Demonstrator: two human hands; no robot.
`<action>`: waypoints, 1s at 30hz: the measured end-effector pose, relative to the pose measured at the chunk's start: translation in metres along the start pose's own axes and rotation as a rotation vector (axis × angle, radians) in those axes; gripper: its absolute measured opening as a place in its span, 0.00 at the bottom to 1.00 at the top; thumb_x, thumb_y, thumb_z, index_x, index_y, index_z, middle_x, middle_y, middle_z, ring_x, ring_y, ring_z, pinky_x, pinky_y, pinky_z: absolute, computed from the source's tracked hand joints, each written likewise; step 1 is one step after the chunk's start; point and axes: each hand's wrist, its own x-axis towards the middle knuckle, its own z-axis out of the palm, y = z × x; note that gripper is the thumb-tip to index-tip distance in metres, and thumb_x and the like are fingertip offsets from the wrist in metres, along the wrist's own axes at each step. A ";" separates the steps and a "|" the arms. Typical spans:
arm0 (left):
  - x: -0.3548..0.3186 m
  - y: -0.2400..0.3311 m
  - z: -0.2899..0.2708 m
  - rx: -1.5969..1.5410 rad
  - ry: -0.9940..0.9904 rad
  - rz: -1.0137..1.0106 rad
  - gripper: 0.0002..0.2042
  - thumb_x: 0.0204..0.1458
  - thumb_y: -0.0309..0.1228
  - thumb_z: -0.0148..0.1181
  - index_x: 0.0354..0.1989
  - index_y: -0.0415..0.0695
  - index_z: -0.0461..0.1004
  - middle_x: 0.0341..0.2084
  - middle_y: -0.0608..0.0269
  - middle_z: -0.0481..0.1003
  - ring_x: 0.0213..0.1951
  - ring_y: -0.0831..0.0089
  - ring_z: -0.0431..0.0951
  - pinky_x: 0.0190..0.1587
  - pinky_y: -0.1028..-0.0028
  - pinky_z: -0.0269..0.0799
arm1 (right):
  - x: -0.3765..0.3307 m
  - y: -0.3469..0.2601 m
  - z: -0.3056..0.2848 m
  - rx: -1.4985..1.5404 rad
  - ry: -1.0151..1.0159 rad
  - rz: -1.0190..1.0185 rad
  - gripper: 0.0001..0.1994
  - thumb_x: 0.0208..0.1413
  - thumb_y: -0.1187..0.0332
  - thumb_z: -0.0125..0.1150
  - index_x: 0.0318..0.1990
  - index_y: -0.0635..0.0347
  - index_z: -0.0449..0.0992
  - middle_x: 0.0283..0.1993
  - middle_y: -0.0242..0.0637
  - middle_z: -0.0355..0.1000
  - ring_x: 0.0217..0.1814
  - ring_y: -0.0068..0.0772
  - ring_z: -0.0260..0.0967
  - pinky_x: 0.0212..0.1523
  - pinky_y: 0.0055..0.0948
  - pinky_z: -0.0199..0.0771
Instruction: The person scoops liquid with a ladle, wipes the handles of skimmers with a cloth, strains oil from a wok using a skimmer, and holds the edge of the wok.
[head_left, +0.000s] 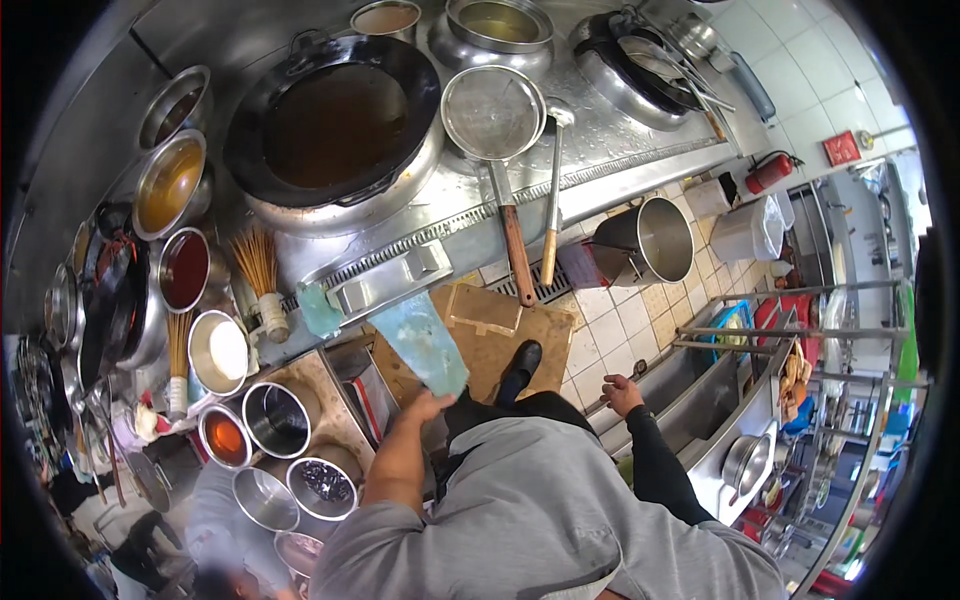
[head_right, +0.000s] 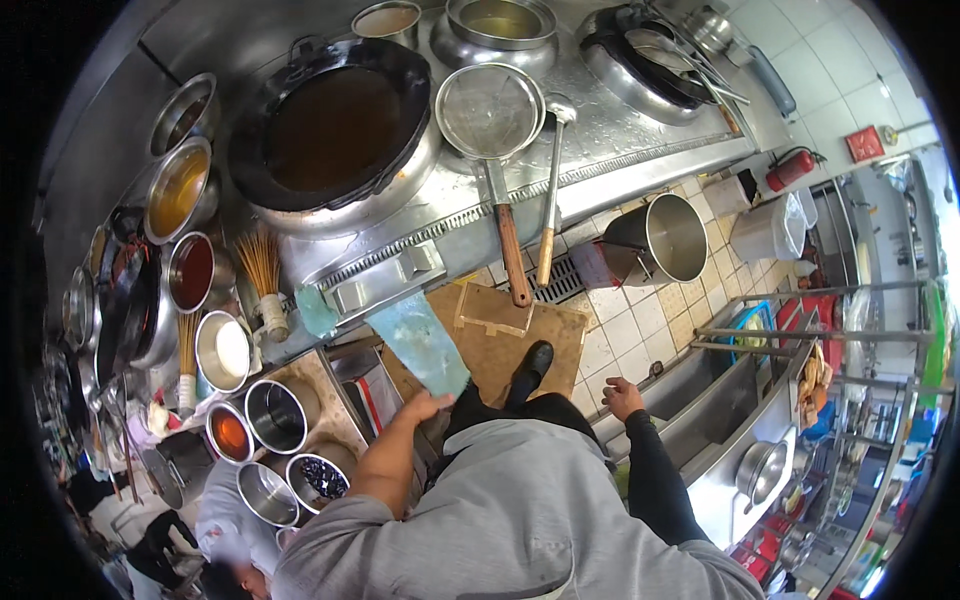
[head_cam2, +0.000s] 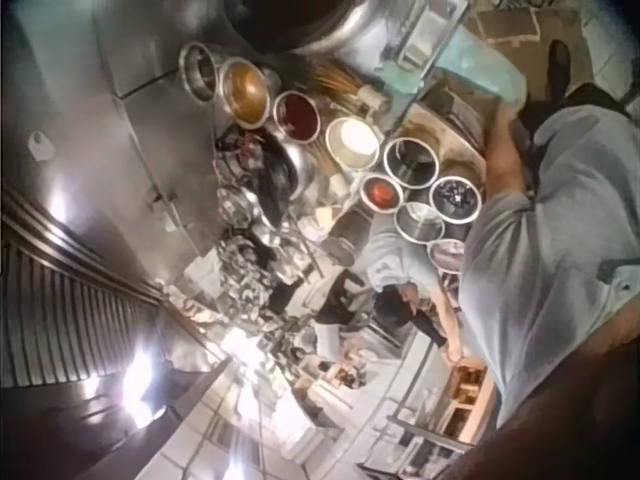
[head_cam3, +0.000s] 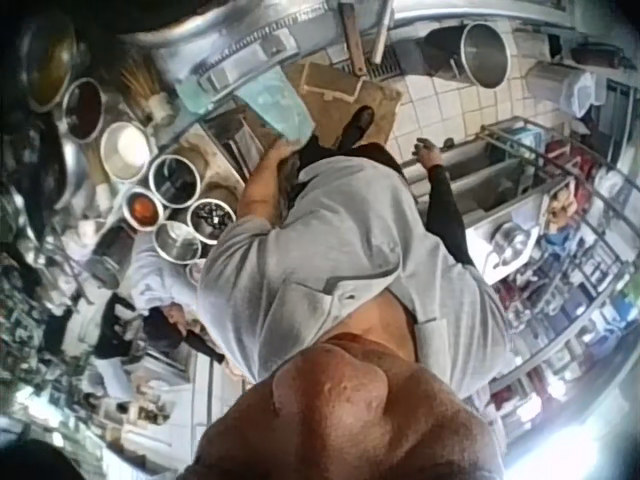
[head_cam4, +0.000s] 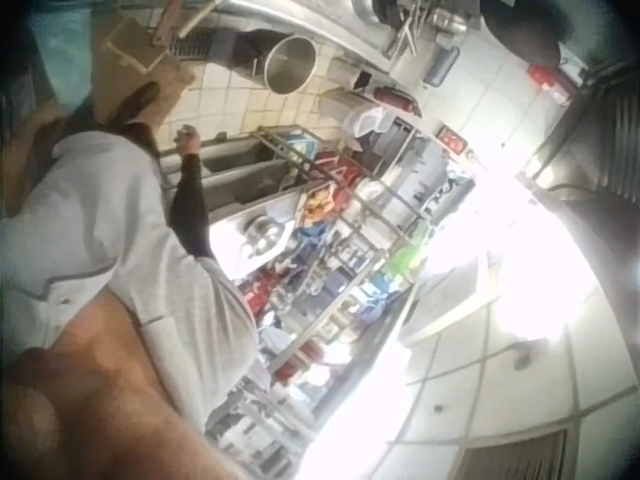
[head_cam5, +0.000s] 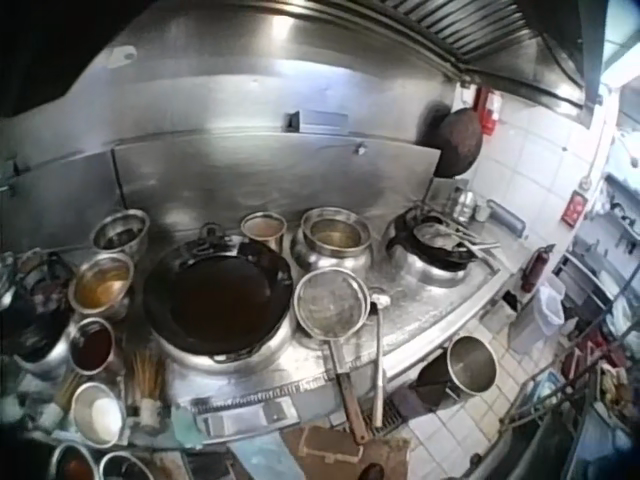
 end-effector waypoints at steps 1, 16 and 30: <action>-0.007 -0.012 0.009 0.125 0.046 -0.034 0.30 0.53 0.48 0.67 0.59 0.40 0.73 0.51 0.58 0.78 0.52 0.65 0.76 0.57 0.64 0.69 | -0.001 0.000 0.002 0.008 -0.001 -0.012 0.18 0.60 0.68 0.56 0.56 0.65 0.72 0.36 0.38 0.78 0.32 0.31 0.78 0.29 0.30 0.75; -0.063 0.311 0.045 -0.005 0.199 0.467 0.12 0.56 0.34 0.65 0.44 0.40 0.76 0.36 0.68 0.78 0.38 0.78 0.75 0.42 0.72 0.72 | 0.060 -0.152 0.045 -0.048 -0.222 -0.411 0.15 0.59 0.65 0.58 0.49 0.65 0.77 0.37 0.40 0.78 0.36 0.32 0.75 0.39 0.30 0.75; 0.031 0.398 0.080 -0.012 0.491 0.395 0.16 0.55 0.35 0.66 0.47 0.39 0.75 0.39 0.58 0.76 0.42 0.66 0.76 0.49 0.67 0.71 | 0.116 -0.296 0.063 0.507 -1.068 0.176 0.14 0.52 0.74 0.61 0.46 0.63 0.72 0.47 0.40 0.75 0.50 0.41 0.78 0.48 0.35 0.80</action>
